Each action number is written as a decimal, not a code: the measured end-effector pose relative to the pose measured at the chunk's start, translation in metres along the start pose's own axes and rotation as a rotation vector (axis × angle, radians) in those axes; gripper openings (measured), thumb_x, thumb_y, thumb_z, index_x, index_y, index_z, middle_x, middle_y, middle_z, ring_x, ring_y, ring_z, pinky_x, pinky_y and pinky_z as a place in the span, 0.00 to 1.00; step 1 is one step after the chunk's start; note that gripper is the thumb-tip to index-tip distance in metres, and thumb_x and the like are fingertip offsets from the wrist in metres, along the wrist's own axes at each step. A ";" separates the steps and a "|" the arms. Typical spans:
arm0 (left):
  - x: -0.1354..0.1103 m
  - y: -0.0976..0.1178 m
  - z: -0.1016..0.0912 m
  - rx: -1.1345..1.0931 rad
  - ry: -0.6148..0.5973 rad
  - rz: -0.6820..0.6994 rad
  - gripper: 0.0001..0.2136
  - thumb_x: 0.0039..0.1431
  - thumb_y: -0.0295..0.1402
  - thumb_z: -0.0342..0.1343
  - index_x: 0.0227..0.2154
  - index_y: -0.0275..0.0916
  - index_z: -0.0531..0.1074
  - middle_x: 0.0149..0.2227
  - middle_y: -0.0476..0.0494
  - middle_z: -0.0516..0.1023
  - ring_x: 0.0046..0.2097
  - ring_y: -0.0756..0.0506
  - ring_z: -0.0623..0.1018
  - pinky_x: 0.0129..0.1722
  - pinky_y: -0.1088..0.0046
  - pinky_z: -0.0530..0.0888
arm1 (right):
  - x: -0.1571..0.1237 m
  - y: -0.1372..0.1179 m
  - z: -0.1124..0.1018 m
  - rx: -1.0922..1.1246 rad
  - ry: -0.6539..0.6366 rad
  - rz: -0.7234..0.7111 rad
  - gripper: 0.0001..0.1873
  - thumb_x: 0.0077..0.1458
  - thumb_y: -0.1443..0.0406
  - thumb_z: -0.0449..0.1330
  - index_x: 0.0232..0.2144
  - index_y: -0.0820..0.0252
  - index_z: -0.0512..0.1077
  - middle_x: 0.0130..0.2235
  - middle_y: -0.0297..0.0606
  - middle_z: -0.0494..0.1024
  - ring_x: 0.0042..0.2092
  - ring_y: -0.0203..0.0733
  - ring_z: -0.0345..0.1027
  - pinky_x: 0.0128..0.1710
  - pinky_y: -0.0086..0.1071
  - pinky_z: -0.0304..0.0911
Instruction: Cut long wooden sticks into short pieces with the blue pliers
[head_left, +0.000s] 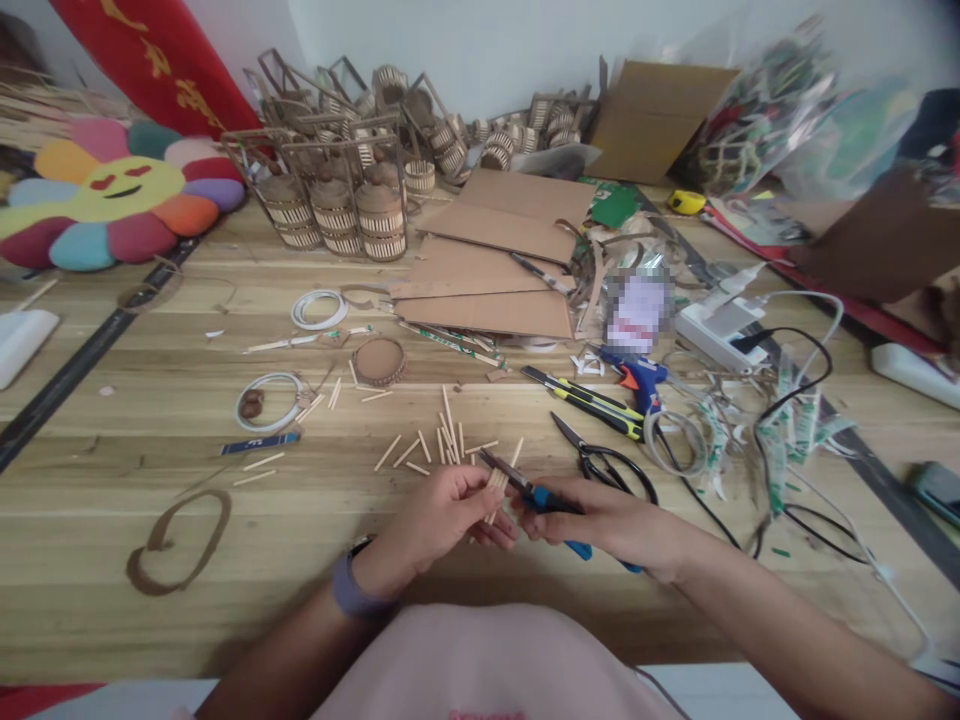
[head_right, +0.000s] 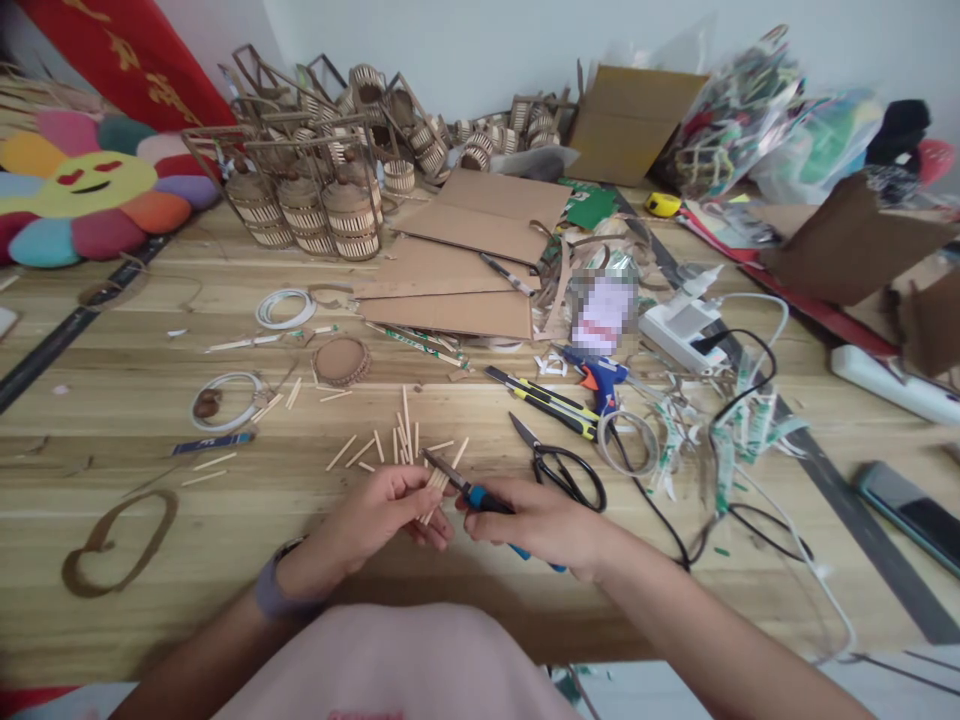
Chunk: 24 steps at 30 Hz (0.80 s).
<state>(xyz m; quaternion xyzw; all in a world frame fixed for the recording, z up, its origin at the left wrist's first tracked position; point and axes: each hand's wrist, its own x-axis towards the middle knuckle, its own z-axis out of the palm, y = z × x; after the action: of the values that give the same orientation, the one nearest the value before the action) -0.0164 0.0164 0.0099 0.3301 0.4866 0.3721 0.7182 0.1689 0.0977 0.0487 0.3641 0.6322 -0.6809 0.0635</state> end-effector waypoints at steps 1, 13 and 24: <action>0.000 -0.001 0.000 -0.001 -0.007 0.006 0.21 0.52 0.51 0.56 0.28 0.34 0.72 0.26 0.44 0.79 0.27 0.49 0.78 0.26 0.78 0.68 | 0.002 0.000 0.000 0.019 -0.003 0.003 0.14 0.51 0.57 0.60 0.36 0.60 0.73 0.32 0.33 0.71 0.35 0.38 0.63 0.34 0.29 0.60; 0.001 -0.001 -0.002 -0.024 -0.025 0.005 0.20 0.52 0.51 0.57 0.29 0.35 0.72 0.25 0.45 0.78 0.26 0.49 0.77 0.26 0.77 0.69 | 0.007 -0.001 0.000 0.008 -0.049 -0.059 0.09 0.52 0.61 0.58 0.35 0.60 0.71 0.32 0.32 0.69 0.35 0.37 0.61 0.35 0.28 0.57; 0.001 -0.003 -0.004 -0.020 -0.021 -0.004 0.19 0.52 0.50 0.58 0.28 0.35 0.72 0.23 0.46 0.76 0.23 0.50 0.76 0.25 0.77 0.70 | 0.011 0.009 0.006 -0.283 0.107 -0.115 0.08 0.44 0.70 0.54 0.30 0.59 0.68 0.30 0.32 0.69 0.33 0.38 0.62 0.34 0.30 0.59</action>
<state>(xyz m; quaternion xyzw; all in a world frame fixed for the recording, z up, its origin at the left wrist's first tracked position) -0.0195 0.0161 0.0055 0.3259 0.4761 0.3717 0.7273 0.1631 0.0942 0.0351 0.3506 0.7440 -0.5674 0.0414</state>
